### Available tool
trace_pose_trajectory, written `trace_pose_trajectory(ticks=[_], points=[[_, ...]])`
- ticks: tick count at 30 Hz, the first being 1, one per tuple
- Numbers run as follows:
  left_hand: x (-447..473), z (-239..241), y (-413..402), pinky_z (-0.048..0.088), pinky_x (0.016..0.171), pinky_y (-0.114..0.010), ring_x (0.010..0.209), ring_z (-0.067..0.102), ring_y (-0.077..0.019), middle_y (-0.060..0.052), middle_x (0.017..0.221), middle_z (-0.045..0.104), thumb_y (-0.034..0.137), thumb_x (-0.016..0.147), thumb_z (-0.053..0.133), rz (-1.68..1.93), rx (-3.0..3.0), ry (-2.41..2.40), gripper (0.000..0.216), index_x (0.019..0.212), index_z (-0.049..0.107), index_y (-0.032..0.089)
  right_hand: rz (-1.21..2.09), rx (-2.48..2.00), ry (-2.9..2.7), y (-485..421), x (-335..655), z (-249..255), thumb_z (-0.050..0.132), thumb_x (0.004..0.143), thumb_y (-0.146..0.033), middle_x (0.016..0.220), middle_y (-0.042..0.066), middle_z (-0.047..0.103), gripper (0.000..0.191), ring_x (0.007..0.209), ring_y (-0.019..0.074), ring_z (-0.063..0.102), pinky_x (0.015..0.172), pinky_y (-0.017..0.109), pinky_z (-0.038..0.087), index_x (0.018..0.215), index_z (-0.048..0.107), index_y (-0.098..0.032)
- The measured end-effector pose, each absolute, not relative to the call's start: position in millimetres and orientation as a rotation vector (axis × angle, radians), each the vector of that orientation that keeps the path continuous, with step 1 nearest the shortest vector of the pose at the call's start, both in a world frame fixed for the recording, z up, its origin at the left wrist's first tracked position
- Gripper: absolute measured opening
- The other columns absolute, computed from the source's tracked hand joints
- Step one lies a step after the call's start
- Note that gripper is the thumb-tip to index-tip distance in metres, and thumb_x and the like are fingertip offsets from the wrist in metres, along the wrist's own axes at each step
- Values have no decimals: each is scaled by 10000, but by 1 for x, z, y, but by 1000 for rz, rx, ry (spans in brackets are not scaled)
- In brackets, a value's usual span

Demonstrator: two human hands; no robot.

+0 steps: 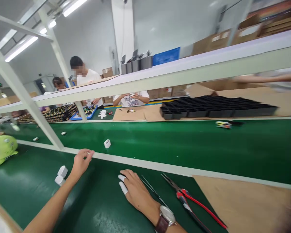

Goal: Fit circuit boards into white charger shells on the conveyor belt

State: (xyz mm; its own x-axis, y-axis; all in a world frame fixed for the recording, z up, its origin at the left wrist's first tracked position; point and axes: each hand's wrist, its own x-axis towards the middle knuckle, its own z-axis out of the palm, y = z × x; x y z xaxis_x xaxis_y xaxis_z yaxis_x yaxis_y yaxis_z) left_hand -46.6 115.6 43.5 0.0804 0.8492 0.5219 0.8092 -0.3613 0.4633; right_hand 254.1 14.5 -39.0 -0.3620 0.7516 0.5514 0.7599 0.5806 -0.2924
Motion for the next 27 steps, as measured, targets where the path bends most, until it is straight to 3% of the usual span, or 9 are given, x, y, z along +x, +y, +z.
trace_pose_trajectory(ticks=[2, 5, 8, 11, 15, 18, 22, 25, 27], points=[[-85, 63, 97, 566, 1031, -430, 1115, 717, -282, -78, 1060, 784, 546, 1023, 523, 1192, 2235, 1867, 505, 654, 665, 231, -38, -1161, -2176, 17, 255, -41, 492, 1021, -120, 1314, 130, 688, 279, 1210, 306, 633, 1005, 492, 563, 1187, 706, -191], [-144, 79, 69, 589, 958, -436, 1180, 667, -330, -100, 1188, 755, 623, 917, 668, 1169, 2188, 2018, 398, 942, 765, 237, -55, -1119, -2177, 20, 254, -46, 457, 1043, -138, 1308, 144, 688, 298, 1217, 303, 632, 987, 496, 569, 1214, 699, -175], [-191, 71, 42, 625, 841, -400, 1245, 635, -379, -133, 1436, 638, 632, 733, 846, 868, 2183, 2040, 721, 1341, 694, 274, -67, -1104, -2165, 23, 254, -51, 453, 1054, -166, 1300, 150, 694, 296, 1214, 305, 634, 965, 496, 574, 1220, 698, -175], [-212, 48, 24, 629, 896, -408, 1356, 580, -422, -152, 1637, 435, 570, 670, 921, 580, 2216, 1942, 984, 1543, 526, 343, -66, -1086, -2163, 24, 254, -56, 461, 1058, -184, 1295, 146, 700, 286, 1208, 303, 638, 957, 496, 577, 1215, 699, -185], [-200, 27, 34, 595, 1013, -427, 1265, 669, -346, -121, 1449, 606, 420, 786, 868, 690, 2283, 1869, 659, 1393, 644, 301, -64, -1081, -2162, 26, 254, -59, 461, 1064, -207, 1304, 145, 697, 283, 1216, 305, 643, 973, 503, 577, 1221, 696, -191], [-173, 19, 55, 613, 957, -427, 1092, 732, -311, -91, 1192, 703, 386, 888, 772, 809, 2267, 1950, 451, 1300, 664, 241, -59, -1087, -2167, 27, 255, -59, 467, 1061, -211, 1318, 134, 700, 282, 1216, 314, 655, 967, 503, 587, 1221, 700, -215], [-128, 11, 65, 624, 882, -419, 1102, 714, -333, -101, 1136, 708, 365, 936, 729, 878, 2261, 2051, 243, 1133, 715, 222, -26, -1032, -2186, 31, 265, -68, 516, 1020, -211, 1330, 110, 705, 292, 1222, 341, 667, 956, 516, 589, 1230, 706, -284], [-113, 12, 54, 631, 864, -407, 1209, 672, -358, -137, 1292, 681, 485, 831, 850, 904, 2234, 2143, 585, 1318, 655, 225, 71, -913, -2228, 41, 281, -86, 586, 944, -249, 1335, 99, 702, 337, 1170, 347, 682, 899, 497, 576, 1227, 721, -372], [-127, 18, 41, 612, 928, -389, 1300, 623, -334, -144, 1416, 627, 540, 898, 772, 930, 2203, 2225, 665, 1452, 568, 235, 134, -844, -2201, 52, 287, -98, 605, 907, -279, 1304, 81, 715, 449, 1099, 347, 693, 821, 506, 558, 1323, 678, -429]])
